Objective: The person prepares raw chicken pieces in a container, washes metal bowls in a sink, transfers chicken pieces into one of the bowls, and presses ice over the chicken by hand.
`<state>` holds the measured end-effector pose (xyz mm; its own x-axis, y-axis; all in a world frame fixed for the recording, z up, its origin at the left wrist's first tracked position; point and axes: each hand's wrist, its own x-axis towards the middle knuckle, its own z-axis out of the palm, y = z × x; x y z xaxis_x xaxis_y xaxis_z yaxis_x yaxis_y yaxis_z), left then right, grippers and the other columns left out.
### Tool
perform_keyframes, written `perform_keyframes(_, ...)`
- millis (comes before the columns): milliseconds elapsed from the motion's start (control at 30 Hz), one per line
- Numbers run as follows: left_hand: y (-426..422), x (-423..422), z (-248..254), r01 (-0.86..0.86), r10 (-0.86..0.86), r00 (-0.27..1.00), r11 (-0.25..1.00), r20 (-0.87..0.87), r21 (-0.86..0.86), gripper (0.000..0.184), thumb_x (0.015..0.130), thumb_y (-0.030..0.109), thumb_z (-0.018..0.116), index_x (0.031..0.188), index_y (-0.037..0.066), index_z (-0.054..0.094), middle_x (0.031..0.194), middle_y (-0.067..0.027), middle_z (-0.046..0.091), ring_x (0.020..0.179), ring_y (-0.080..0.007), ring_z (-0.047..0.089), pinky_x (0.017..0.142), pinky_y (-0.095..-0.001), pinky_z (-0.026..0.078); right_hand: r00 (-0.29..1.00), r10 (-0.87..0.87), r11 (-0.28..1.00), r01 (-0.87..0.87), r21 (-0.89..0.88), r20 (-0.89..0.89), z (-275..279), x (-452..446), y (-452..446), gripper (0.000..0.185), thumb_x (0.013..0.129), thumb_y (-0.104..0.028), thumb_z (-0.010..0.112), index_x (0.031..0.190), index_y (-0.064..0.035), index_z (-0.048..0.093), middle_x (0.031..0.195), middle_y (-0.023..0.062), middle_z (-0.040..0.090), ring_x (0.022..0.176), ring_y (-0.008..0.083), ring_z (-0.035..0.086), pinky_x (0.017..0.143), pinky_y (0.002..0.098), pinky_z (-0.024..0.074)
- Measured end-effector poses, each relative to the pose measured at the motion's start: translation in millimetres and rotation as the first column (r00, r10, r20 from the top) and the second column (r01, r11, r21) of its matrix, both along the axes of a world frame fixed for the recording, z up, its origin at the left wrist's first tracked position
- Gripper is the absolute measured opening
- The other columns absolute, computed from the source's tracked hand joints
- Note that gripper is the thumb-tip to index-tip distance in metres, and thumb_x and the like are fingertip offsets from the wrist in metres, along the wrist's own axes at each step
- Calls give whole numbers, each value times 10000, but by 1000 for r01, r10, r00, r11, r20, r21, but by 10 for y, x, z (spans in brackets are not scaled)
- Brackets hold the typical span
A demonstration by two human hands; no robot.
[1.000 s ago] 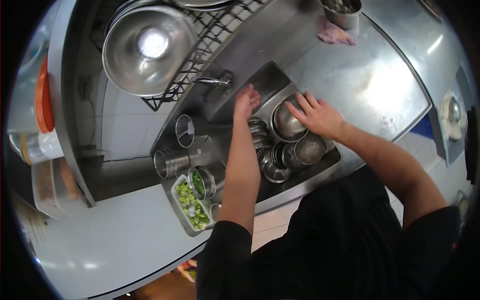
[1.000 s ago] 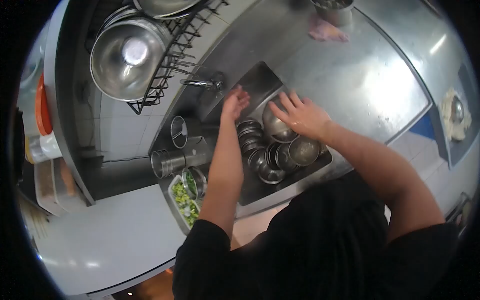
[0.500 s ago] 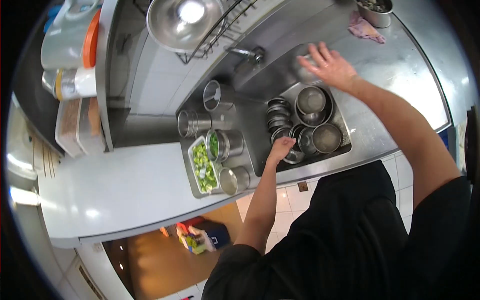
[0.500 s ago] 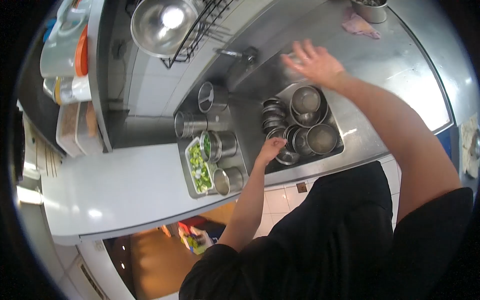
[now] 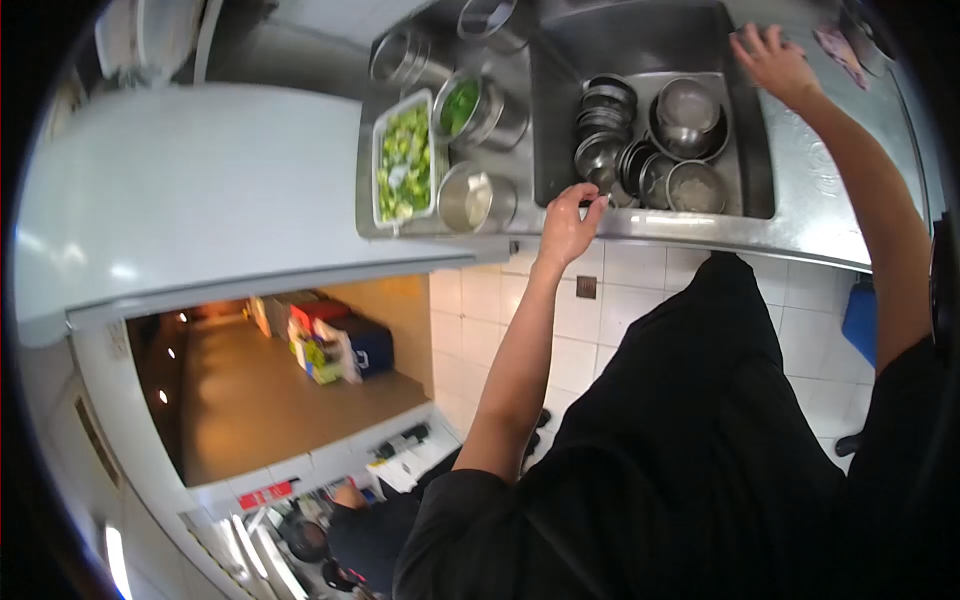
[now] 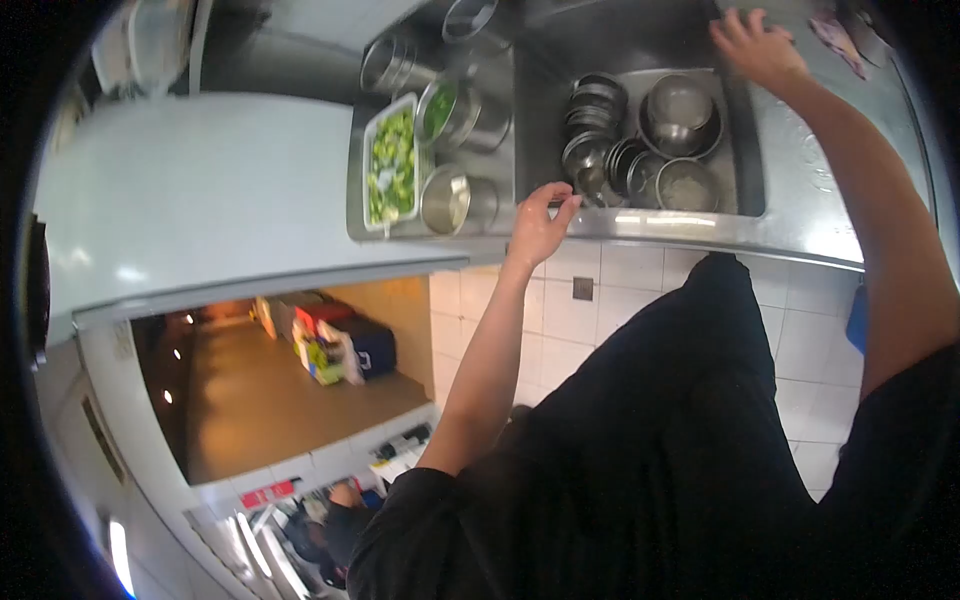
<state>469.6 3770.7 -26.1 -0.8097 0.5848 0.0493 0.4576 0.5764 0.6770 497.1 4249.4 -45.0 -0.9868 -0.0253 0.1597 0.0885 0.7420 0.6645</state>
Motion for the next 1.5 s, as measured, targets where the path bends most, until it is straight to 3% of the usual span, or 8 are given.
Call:
perform_keyframes(300, -2768, 765, -496, -301, 292, 931, 954, 218, 9, 243, 929, 192, 706, 1049, -19, 680, 979, -192, 726, 940, -320, 716, 827, -375, 557, 972, -142, 964, 93, 251, 186, -563, 413, -117, 621, 883, -172, 650, 1464, -125, 437, 1425, 95, 475, 1125, 333, 603, 621, 375, 642)
perform_keyframes(500, -4922, 1079, -1932, -535, 569, 782, 822, 256, -195, 653, 843, 366, 807, 1295, -22, 541, 1247, -259, 594, 1133, -403, 581, 961, -486, 492, 800, -577, 490, 500, -714, 164, 88, 152, -4057, 323, 868, -159, 635, 1124, 39, 649, 1058, 287, 664, 975, 401, 693, 725, 543, 583)
perform_keyframes(533, -5226, 1180, -2204, -621, 661, 732, 747, 164, -238, 781, 818, 356, 835, 1350, -62, 444, 1306, -292, 512, 1246, -424, 474, 1066, -495, 402, 855, -11, 922, 210, -327, 518, 868, 260, -4848, 354, 874, -186, 638, 1135, 53, 640, 1105, 295, 670, 990, 412, 690, 688, 576, 577)
perform_keyframes(633, -5601, 1444, -1993, -731, 906, 393, 413, 160, -543, 647, 799, 278, 806, 1193, -106, 465, 1262, -322, 528, 1092, -473, 574, 925, -487, 495, 734, 600, 759, -397, -516, 318, 963, -82, -6187, 432, 842, -152, 674, 1242, -1, 611, 1206, 271, 625, 903, 407, 713, 708, 521, 589)
perform_keyframes(767, -6378, 1731, -2159, -757, 935, 272, 354, 228, -549, 415, 743, 130, 720, 1089, -32, 559, 1119, -263, 632, 1033, -409, 626, 844, -506, 519, 462, 844, 521, -584, -623, 273, 928, -921, -8187, 475, 831, -116, 661, 1280, 5, 567, 1103, 227, 645, 853, 405, 710, 714, 479, 596)
perform_keyframes(867, -6723, 1758, -1525, -943, 961, 124, 191, 246, -272, 977, 702, 320, 868, 1489, 23, 372, 1448, -278, 492, 1330, -393, 508, 1081, -449, 440, 127, 955, 288, -605, -743, 267, 675, -1205, -9866, 350, 859, -113, 610, 1182, 22, 593, 1042, 236, 661, 893, 383, 711, 761, 449, 593)
perform_keyframes(1167, -8810, 1820, -2016, -770, 812, -541, -583, 220, 260, 442, 871, 62, 615, 1312, 58, 583, 1007, -225, 727, 1033, -358, 709, 900, -461, 547, -650, 622, -86, -611, -787, 437, -433, -356, -13972, 318, 916, -101, 530, 1222, -26, 568, 1068, 213, 648, 993, 390, 669, 814, 479, 583)
perform_keyframes(1500, -12332, 2111, -1769, -108, -186, -732, -918, 656, -381, 843, 852, 152, 719, 1488, -50, 204, 1517, -388, 220, 1203, -538, 557, 906, -494, 602, -406, 734, 419, -361, -833, 545, -1547, -1273, -16087, 449, 832, -169, 650, 1234, 26, 598, 1167, 308, 653, 1129, 440, 621, 981, 466, 502)
